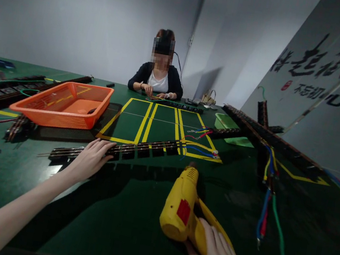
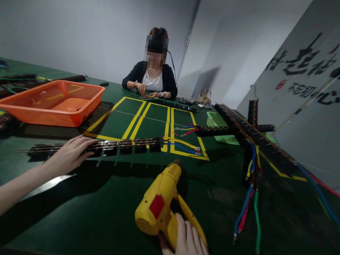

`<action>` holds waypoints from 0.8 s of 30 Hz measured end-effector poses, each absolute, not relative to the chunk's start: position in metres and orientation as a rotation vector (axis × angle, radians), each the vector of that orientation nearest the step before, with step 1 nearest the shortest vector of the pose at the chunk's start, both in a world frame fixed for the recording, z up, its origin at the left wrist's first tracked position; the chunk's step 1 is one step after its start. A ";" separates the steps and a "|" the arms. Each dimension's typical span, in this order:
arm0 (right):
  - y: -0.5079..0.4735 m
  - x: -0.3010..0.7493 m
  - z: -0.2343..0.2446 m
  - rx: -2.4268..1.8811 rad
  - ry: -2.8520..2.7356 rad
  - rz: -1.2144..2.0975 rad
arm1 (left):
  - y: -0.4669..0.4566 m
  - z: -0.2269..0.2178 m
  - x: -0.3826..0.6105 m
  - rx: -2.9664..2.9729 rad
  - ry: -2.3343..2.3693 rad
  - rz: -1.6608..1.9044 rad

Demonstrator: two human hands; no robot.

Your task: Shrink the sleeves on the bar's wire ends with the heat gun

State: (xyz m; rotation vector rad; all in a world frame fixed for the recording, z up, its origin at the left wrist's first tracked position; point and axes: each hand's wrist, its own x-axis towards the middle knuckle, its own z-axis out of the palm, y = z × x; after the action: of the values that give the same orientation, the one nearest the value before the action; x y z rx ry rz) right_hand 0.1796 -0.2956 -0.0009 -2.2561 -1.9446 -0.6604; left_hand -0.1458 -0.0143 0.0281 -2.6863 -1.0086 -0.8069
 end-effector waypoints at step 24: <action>-0.305 0.161 0.002 -1.782 -1.999 -0.783 | -0.046 0.043 -0.175 -2.691 -1.784 -0.405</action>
State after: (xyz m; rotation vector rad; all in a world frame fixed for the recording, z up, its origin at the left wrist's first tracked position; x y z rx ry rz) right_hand 0.1614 -0.3054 0.0016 -1.7820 -1.9988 -0.7831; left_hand -0.1754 -0.0463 0.0429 -2.6908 -1.7842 -0.4050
